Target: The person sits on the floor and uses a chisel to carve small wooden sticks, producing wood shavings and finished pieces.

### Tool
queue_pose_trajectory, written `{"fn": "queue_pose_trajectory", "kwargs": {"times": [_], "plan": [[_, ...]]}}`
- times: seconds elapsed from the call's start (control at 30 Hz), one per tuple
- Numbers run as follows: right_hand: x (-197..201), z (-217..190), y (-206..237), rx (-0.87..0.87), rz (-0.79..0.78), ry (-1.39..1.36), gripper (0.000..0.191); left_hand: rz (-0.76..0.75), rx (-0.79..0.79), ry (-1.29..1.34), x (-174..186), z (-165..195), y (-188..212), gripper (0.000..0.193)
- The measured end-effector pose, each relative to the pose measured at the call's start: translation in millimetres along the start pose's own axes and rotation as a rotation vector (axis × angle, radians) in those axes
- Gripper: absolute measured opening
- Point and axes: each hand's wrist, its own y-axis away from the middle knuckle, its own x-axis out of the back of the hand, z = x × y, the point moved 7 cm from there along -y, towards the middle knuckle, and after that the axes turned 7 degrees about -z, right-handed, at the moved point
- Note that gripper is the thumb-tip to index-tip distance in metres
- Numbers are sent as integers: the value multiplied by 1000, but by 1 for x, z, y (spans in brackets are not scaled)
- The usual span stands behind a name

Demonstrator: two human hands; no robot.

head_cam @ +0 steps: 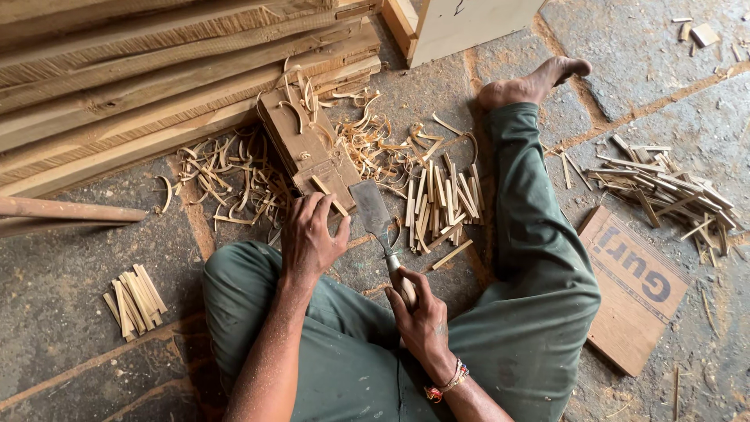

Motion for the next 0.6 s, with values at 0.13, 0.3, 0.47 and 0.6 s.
{"fn": "queue_pose_trajectory", "kwargs": {"times": [0.13,0.3,0.47,0.6], "plan": [[0,0,0,12,0,-6,38,1,39,46,5,-2,-5,47],[0,1,-1,18,-16,-3,39,17,60,123,5,-12,-6,46],[1,2,0,22,-23,-5,40,-55,98,172,-6,-20,-6,45],[1,4,0,9,-24,11,41,-28,78,151,-7,-21,-2,43]]}}
